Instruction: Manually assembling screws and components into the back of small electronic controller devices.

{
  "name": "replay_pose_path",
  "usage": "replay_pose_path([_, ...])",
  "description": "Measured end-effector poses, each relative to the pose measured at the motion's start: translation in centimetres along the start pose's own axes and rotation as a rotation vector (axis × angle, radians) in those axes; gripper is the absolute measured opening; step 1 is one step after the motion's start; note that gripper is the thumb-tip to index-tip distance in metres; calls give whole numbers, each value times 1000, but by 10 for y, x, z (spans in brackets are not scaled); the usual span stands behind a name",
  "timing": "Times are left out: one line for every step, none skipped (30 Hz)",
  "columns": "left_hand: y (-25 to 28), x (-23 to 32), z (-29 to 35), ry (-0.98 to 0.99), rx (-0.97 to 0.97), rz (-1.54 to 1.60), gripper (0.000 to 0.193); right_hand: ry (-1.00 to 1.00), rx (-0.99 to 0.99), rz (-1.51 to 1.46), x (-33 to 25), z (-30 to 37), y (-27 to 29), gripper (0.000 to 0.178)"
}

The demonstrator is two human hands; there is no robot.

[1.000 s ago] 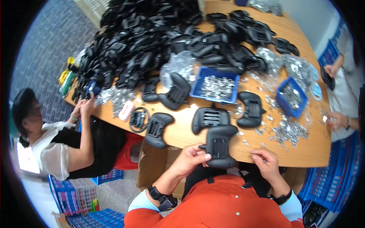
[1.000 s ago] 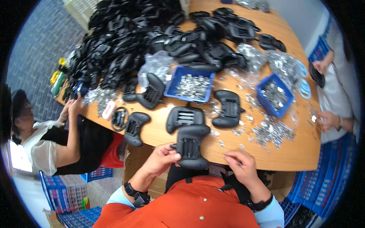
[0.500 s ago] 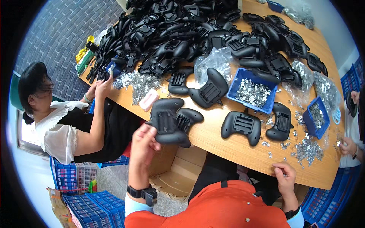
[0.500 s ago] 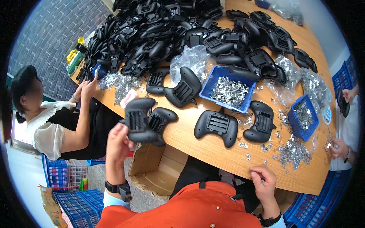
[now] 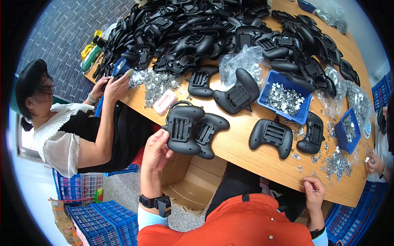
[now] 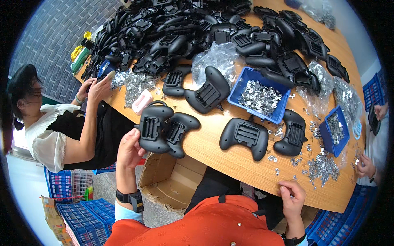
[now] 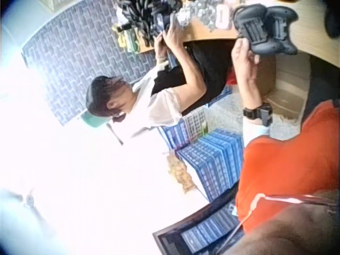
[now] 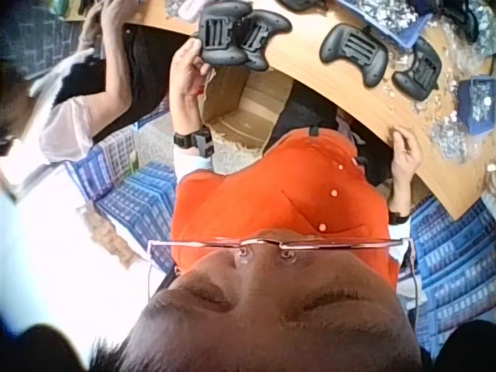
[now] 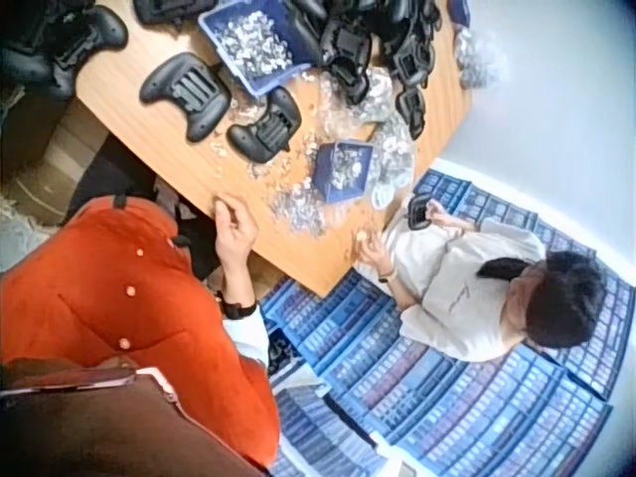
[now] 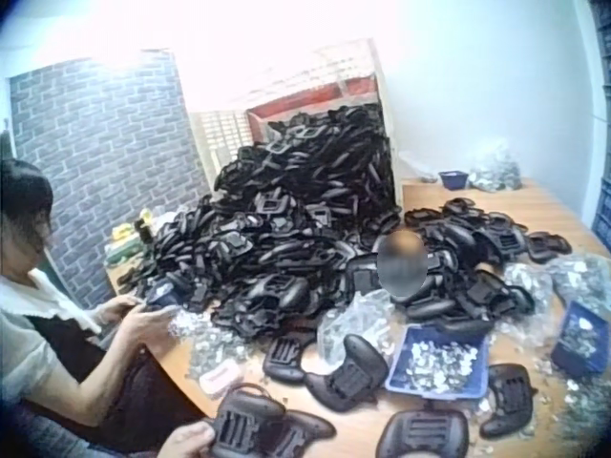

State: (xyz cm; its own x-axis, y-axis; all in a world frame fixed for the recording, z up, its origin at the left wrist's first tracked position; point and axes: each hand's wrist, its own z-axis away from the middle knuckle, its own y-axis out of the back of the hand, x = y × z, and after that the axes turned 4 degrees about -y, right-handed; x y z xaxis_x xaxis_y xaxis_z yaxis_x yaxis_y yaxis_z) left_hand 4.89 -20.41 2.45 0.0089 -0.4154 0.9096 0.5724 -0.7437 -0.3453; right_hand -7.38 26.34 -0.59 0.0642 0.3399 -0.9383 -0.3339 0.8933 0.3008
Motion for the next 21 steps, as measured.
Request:
replay_pose_path([0, -3, 0, 19, -10, 20, 12, 11, -7, 20, 1, 0, 1, 11])
replay_pose_path([-1, -5, 0, 24, -33, 32, 12, 14, -9, 19, 1, 0, 2, 11])
replay_pose_path([-4, -5, 0, 32, -19, 19, 12, 15, -20, 38, 2, -1, 2, 12])
replay_pose_path([-7, -7, -1, 43, -9, 9, 12, 13, -26, 60, 2, 0, 3, 12])
replay_pose_path([-10, -8, -3, 45, -13, 11, 12, 12, -22, 62, 1, 0, 3, 12])
replay_pose_path([-13, -9, -5, 52, -19, -2, 12, 20, -6, 72, 0, 0, 2, 11])
replay_pose_path([-15, -10, -6, 61, -26, -13, 12, 26, 11, 82, -1, 1, 2, 10])
replay_pose_path([-16, -12, -8, 65, -34, -12, 12, 23, 19, 85, -2, 1, 2, 10])
replay_pose_path([-16, -13, -10, 71, -40, -16, 12, 30, 0, 69, -1, 1, 2, 11])
replay_pose_path([-18, -16, -12, 81, -49, -19, 12, 34, -16, 55, 0, 2, 3, 12])
replay_pose_path([-20, -16, -13, 83, -60, -52, 12, 27, -2, 61, 0, 1, 2, 12])
replay_pose_path([-20, -15, -15, 85, -72, -85, 12, 37, -5, 41, 0, 0, -1, 11])
replay_pose_path([-17, -14, -18, 96, -78, -143, 13, 50, -8, 19, 0, -2, -4, 10])
replay_pose_path([-22, -16, -20, 99, -91, -144, 13, 46, 4, 20, -1, -2, -3, 10])
replay_pose_path([-31, -15, -19, 52, -5, -296, 14, 55, 3, 30, -2, -2, -2, 10])
replay_pose_path([-39, -14, -19, 1, 81, -449, 14, 65, 2, 39, -1, -2, -2, 9])
replay_pose_path([-45, -13, -19, -23, 107, -461, 16, 63, 11, 37, -1, -1, -2, 9])
replay_pose_path([-47, -15, -20, -24, 98, -464, 16, 75, 15, 47, -1, -1, -2, 9])
replay_pose_path([-48, -16, -19, -38, 104, -476, 16, 89, 14, 55, -1, -1, -2, 9])
replay_pose_path([-48, -16, -19, -53, 111, -488, 16, 89, 17, 50, -1, -1, -2, 9])
replay_pose_path([-49, -16, -19, -55, 110, -492, 16, 106, 16, 62, -2, -1, -1, 9])
